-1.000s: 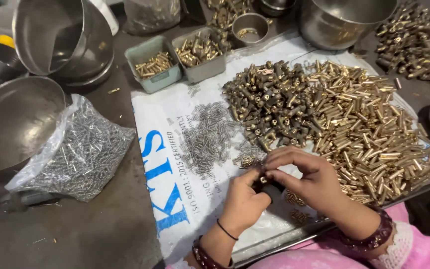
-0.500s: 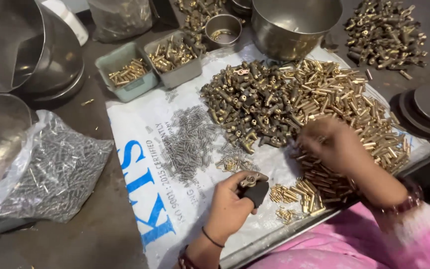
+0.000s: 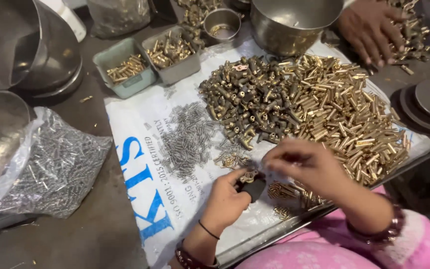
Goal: The person holds small brass fittings and grinds them with a rotary tool, then pours a bowl of brass fittings onto the work mat and spreads them out. They pick up individual fittings and rub them against a small abrasive block, setting finished pieces aside.
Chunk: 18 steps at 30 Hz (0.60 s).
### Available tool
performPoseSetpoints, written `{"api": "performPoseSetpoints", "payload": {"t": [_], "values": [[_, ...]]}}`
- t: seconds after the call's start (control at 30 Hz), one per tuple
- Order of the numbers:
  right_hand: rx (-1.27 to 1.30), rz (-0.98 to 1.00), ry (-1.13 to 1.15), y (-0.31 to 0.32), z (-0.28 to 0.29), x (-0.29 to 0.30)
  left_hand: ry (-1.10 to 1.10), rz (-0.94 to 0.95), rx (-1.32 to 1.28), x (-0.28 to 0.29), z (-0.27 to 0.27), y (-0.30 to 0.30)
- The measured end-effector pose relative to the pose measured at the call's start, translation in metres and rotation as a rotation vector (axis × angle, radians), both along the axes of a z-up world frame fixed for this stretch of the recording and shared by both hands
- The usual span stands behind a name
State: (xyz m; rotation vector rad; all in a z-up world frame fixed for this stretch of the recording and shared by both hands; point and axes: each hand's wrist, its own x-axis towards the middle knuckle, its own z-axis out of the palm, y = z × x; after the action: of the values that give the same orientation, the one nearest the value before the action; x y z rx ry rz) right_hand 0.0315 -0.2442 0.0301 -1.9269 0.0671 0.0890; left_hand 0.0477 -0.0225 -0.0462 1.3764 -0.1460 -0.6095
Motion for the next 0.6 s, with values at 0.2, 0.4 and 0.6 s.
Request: {"api": "performPoseSetpoints", "payload": {"t": [0.2,0.4,0.6], "values": [[0.376,0.097,0.216,0.004,-0.020,-0.001,-0.012,-0.105,0.092,-0.003,-0.009,-0.001],[0.427,0.000,0.342,0.001,-0.020,-0.002,-0.097,-0.151,0.011,-0.011,-0.007,-0.005],[0.172,0.249,0.058,0.018,0.009,-0.001,-0.140,-0.147,-0.103,-0.015,-0.029,-0.003]]}}
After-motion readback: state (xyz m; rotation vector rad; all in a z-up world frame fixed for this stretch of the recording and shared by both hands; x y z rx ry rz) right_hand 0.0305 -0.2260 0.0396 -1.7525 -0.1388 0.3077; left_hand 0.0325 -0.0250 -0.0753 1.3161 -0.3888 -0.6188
